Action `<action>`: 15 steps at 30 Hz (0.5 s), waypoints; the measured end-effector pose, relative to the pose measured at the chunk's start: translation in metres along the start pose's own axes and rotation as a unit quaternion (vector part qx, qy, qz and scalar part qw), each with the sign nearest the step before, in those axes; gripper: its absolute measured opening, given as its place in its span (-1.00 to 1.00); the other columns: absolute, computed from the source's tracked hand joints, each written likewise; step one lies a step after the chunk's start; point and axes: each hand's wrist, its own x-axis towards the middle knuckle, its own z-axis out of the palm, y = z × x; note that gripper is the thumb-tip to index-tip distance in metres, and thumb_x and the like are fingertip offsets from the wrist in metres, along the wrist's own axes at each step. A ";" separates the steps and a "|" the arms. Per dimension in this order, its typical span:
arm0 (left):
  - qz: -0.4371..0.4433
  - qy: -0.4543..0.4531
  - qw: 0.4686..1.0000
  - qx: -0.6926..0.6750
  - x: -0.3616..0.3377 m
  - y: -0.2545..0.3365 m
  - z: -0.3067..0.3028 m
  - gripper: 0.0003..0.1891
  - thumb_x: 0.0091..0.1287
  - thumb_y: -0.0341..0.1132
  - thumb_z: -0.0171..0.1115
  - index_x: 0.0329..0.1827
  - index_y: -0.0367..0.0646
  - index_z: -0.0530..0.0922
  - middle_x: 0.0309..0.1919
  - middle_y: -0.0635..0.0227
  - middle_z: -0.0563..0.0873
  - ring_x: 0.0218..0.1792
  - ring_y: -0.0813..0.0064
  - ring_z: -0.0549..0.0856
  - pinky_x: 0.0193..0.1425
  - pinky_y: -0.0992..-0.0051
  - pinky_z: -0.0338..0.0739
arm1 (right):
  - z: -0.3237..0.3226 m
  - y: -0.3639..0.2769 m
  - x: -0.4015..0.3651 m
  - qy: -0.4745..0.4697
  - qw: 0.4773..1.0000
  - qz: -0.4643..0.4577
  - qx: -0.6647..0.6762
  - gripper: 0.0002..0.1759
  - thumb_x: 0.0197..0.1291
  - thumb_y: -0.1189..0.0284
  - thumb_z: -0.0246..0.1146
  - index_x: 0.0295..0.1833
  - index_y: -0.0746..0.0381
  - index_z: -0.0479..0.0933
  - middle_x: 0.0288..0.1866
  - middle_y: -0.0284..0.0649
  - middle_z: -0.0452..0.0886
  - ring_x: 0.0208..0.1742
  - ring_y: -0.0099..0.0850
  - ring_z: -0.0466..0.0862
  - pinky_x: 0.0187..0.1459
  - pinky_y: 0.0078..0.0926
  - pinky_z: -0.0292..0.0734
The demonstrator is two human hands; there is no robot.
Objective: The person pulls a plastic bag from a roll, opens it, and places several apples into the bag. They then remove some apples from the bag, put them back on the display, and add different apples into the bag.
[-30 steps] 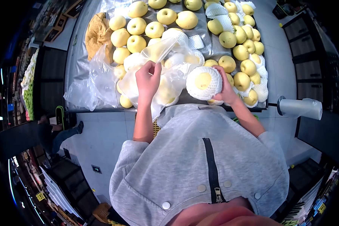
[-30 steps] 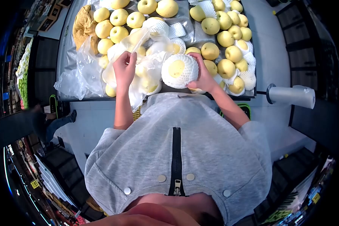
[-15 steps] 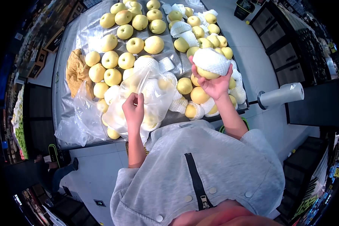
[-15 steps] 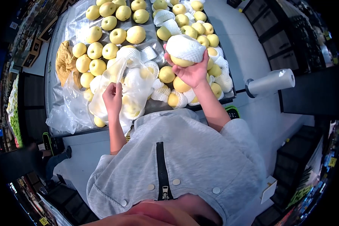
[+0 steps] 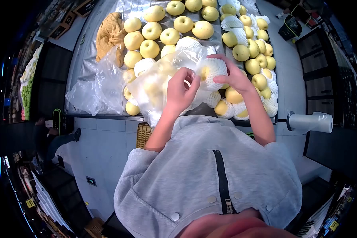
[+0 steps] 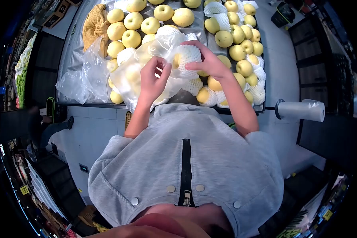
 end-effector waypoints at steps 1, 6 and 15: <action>0.022 -0.016 1.000 0.007 -0.003 0.004 0.002 -0.87 0.30 -0.41 0.32 -0.25 -0.24 0.52 -0.45 0.40 0.60 -0.49 0.64 0.58 -0.42 0.63 0.47 | 0.007 -0.001 0.008 -0.016 0.998 0.044 -0.047 -0.26 0.04 0.58 0.43 0.39 0.14 0.39 0.14 -0.29 0.57 0.15 -0.50 0.54 0.20 -0.49 0.48; 0.202 0.012 0.965 0.165 -0.015 0.037 0.001 -0.84 0.14 -0.41 0.38 -0.39 -0.20 0.51 -0.50 0.32 0.54 -0.50 0.33 0.59 -0.43 0.43 0.47 | 0.035 0.029 0.052 -0.195 0.975 0.044 -0.094 -0.33 0.10 0.61 0.27 0.39 0.19 0.40 0.25 -0.26 0.55 0.19 -0.51 0.52 0.26 -0.47 0.45; 0.237 -0.067 0.967 0.060 -0.034 0.042 0.018 -0.84 0.23 -0.34 0.31 -0.31 -0.19 0.49 -0.39 0.26 0.54 -0.41 0.18 0.58 -0.36 0.27 0.48 | 0.128 0.035 0.096 -0.207 0.901 0.149 0.350 -0.43 0.29 0.35 0.31 0.38 0.16 0.36 0.16 -0.18 0.55 0.20 -0.29 0.60 0.18 -0.21 0.60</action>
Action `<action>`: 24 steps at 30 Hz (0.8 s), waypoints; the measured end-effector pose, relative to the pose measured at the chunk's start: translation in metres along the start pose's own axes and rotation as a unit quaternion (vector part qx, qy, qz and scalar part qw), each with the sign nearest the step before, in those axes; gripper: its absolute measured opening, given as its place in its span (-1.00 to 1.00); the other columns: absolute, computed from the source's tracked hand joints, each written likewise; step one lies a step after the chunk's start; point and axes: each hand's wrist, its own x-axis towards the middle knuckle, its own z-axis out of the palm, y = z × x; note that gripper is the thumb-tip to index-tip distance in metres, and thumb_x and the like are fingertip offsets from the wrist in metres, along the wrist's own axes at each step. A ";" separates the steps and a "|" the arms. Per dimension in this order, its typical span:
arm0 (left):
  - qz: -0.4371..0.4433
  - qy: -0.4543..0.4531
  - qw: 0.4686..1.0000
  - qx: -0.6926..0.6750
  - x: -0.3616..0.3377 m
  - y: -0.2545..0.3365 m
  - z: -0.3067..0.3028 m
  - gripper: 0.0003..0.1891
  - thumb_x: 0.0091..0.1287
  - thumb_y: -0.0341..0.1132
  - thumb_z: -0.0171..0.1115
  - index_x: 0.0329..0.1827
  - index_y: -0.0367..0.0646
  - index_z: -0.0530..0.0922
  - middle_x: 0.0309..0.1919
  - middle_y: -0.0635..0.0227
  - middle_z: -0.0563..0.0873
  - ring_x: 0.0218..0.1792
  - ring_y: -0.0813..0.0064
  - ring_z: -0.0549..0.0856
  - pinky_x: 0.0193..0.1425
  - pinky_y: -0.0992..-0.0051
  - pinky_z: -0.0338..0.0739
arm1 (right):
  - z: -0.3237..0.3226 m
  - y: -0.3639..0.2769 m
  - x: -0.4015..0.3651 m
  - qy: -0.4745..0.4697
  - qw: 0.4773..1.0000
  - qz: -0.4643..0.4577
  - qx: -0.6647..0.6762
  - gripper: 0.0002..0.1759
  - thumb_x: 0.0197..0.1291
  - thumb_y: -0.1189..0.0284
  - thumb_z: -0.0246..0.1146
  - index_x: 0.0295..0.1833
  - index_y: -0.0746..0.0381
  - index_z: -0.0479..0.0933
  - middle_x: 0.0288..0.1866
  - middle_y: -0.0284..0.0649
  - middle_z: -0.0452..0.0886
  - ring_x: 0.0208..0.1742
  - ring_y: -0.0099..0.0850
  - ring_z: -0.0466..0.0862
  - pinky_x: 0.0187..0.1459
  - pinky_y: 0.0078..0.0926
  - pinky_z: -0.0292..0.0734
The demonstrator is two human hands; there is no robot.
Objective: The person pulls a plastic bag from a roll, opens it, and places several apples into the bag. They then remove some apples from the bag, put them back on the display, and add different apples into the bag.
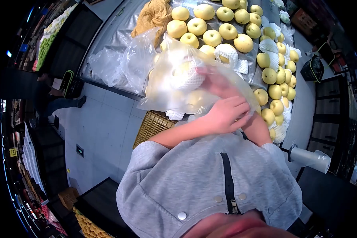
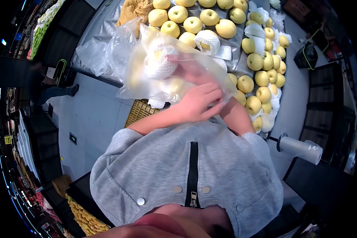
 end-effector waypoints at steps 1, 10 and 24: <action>0.001 -0.008 1.000 -0.019 -0.001 0.002 0.011 -0.84 0.24 -0.33 0.30 -0.32 -0.19 0.49 -0.40 0.25 0.53 -0.40 0.18 0.58 -0.36 0.27 0.48 | 0.011 0.003 0.005 0.004 1.000 -0.007 0.004 -0.40 0.31 0.32 0.30 0.40 0.20 0.31 0.22 -0.16 0.52 0.24 -0.27 0.58 0.24 -0.18 0.56; -0.102 -0.047 0.980 -0.162 -0.009 0.005 0.019 -0.86 0.33 -0.40 0.23 -0.32 -0.22 0.44 -0.44 0.29 0.52 -0.46 0.36 0.54 -0.39 0.42 0.40 | 0.032 0.021 0.036 0.067 0.870 -0.262 -0.412 -0.17 0.10 0.13 0.48 0.42 0.19 0.30 0.24 -0.17 0.49 0.32 -0.28 0.46 0.33 -0.24 0.38; -0.252 0.110 0.884 -0.379 -0.021 0.006 0.055 -0.88 0.54 -0.41 0.02 -0.22 -0.18 0.37 -0.46 0.45 0.51 -0.47 0.69 0.41 -0.37 0.64 0.33 | -0.065 0.031 -0.038 -0.041 0.387 -0.359 -0.848 -0.52 0.23 0.24 0.25 0.23 0.20 0.49 0.30 -0.10 0.51 0.29 -0.12 0.52 0.31 -0.16 0.36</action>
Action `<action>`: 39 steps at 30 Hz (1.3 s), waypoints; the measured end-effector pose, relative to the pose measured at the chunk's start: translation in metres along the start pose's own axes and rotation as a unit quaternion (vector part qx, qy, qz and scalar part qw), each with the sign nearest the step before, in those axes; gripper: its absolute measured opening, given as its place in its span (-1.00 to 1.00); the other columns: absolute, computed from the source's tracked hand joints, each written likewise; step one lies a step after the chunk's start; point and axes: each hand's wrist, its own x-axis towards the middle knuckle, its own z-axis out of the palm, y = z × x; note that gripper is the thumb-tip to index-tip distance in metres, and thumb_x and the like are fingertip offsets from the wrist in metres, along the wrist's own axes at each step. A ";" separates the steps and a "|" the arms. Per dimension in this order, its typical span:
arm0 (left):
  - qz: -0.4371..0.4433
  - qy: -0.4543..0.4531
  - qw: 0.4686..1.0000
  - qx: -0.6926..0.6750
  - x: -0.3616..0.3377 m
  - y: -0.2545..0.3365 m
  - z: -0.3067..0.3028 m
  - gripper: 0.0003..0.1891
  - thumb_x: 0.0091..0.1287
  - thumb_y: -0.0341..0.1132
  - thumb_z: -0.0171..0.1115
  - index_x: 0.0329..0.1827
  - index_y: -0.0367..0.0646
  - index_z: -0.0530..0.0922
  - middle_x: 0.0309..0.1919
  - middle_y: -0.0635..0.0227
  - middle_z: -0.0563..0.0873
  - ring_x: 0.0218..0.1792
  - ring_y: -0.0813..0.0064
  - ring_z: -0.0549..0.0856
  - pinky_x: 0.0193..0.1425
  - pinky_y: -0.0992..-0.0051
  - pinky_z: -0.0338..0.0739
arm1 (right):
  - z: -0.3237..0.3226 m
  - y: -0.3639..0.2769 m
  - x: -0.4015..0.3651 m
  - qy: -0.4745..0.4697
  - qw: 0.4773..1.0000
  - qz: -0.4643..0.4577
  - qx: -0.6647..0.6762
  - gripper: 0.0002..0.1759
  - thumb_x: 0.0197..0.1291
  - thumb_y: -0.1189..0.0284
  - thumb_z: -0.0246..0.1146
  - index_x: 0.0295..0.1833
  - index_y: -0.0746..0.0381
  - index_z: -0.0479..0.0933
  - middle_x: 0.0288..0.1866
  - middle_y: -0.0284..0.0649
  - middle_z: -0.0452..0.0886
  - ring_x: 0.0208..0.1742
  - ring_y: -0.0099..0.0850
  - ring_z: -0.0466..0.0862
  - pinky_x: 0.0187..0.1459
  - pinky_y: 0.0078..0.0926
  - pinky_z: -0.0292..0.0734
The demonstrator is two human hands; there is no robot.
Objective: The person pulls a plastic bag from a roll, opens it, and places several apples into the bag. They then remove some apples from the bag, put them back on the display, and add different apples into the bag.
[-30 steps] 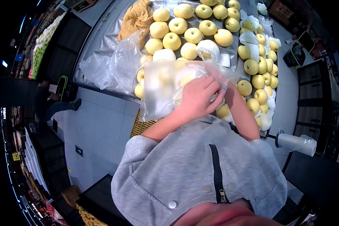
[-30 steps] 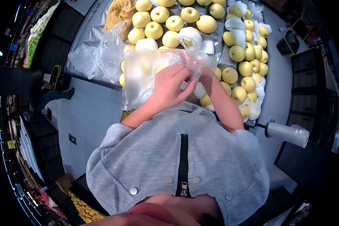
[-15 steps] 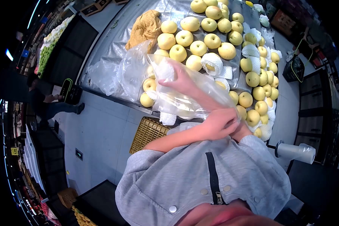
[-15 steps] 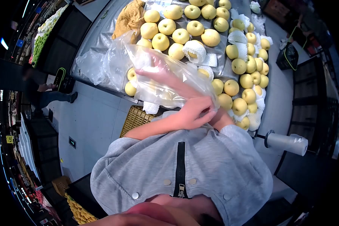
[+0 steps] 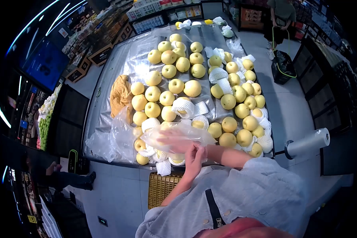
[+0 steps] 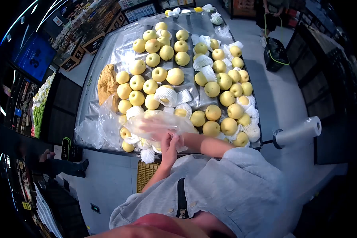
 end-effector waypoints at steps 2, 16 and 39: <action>-0.011 0.046 0.999 0.002 0.003 0.000 0.008 -0.85 0.56 -0.36 0.00 -0.23 -0.18 0.37 -0.48 0.45 0.52 -0.47 0.69 0.43 -0.36 0.64 0.34 | -0.002 -0.002 -0.016 -0.044 0.999 0.021 0.016 -0.53 0.24 0.24 0.24 0.23 0.19 0.50 0.25 -0.11 0.54 0.25 -0.14 0.54 0.28 -0.18 0.39; -0.058 0.219 0.974 0.012 0.059 -0.017 0.044 -0.78 0.48 -0.25 0.06 -0.35 -0.07 0.30 -0.60 0.52 0.32 -0.56 0.68 0.27 -0.48 0.61 0.19 | -0.152 0.018 -0.124 0.002 0.796 0.414 0.441 -0.74 0.29 0.41 0.29 0.03 0.29 0.60 -0.25 -0.21 0.72 -0.26 -0.43 0.71 -0.14 -0.48 0.61; 0.052 0.143 0.973 -0.176 0.072 0.045 -0.028 -0.84 0.52 -0.21 0.03 -0.24 -0.03 0.36 -0.50 0.52 0.34 -0.59 0.66 0.22 -0.61 0.65 0.03 | -0.112 0.020 -0.199 0.273 0.684 0.542 0.404 -0.89 0.37 0.57 0.19 -0.07 0.37 0.56 -0.31 -0.30 0.66 -0.26 -0.58 0.66 -0.14 -0.62 0.59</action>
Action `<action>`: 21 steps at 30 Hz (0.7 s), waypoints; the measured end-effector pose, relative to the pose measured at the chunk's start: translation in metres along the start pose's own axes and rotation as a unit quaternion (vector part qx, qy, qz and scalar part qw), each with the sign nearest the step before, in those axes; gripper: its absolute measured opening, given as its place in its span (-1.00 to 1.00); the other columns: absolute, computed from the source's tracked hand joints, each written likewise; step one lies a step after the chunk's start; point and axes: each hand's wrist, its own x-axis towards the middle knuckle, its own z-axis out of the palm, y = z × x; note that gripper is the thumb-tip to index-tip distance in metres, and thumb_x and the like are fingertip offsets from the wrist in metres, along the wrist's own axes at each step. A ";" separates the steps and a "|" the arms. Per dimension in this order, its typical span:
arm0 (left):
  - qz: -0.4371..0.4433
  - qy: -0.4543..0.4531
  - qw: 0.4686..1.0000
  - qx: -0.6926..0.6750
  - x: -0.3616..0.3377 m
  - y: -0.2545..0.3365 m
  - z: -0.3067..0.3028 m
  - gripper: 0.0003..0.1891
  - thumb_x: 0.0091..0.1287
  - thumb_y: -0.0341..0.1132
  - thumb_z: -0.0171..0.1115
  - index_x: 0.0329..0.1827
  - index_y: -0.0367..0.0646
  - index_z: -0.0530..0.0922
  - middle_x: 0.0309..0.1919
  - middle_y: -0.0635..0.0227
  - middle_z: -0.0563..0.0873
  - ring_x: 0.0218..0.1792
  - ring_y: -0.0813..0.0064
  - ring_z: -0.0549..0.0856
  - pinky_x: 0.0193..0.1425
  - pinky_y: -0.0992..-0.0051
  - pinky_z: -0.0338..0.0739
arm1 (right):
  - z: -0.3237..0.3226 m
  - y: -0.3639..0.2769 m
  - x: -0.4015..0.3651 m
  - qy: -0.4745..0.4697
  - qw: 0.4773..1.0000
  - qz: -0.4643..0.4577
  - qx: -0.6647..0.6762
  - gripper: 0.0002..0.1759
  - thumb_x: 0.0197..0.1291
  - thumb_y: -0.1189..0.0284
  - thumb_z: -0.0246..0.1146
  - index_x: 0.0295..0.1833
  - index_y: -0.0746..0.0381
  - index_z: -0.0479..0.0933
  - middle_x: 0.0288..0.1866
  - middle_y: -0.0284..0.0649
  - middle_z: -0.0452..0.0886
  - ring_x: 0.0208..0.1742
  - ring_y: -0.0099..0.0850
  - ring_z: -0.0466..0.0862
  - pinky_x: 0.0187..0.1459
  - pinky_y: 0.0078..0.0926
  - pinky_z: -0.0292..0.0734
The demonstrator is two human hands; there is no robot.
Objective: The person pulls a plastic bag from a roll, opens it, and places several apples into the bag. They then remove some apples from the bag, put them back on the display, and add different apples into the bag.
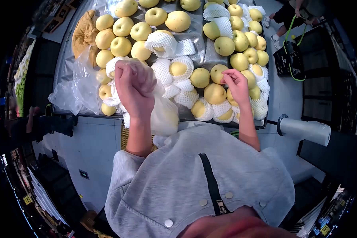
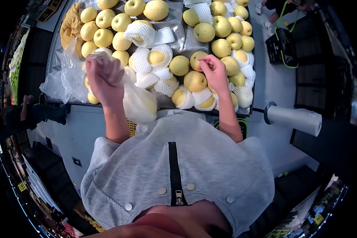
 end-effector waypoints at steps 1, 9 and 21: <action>0.033 -0.017 0.999 -0.003 0.006 0.017 0.002 -0.83 0.52 -0.20 0.03 -0.24 -0.04 0.36 -0.50 0.52 0.33 -0.59 0.66 0.21 -0.61 0.65 0.02 | 0.003 -0.002 0.002 -0.002 1.000 -0.002 -0.006 -0.89 0.37 0.57 0.19 -0.07 0.37 0.56 -0.31 -0.29 0.66 -0.27 -0.58 0.66 -0.14 -0.62 0.59; 0.233 -0.060 0.970 0.041 0.052 0.094 -0.004 -0.74 0.53 -0.15 0.06 -0.35 -0.04 0.43 -0.66 0.59 0.17 -0.65 0.67 0.10 -0.62 0.62 -0.08 | 0.007 -0.014 0.003 -0.002 1.000 -0.015 -0.018 -0.88 0.37 0.59 0.18 -0.04 0.36 0.56 -0.27 -0.28 0.67 -0.22 -0.58 0.66 -0.11 -0.63 0.58; 0.259 -0.028 0.952 0.158 0.137 0.169 -0.011 -0.78 0.52 -0.24 0.11 -0.35 -0.04 0.44 -0.50 0.56 0.47 -0.65 0.74 0.18 -0.60 0.68 0.01 | 0.009 -0.010 -0.005 0.037 0.998 0.009 -0.058 -0.85 0.32 0.57 0.22 -0.04 0.39 0.59 -0.27 -0.29 0.68 -0.22 -0.58 0.66 -0.12 -0.62 0.56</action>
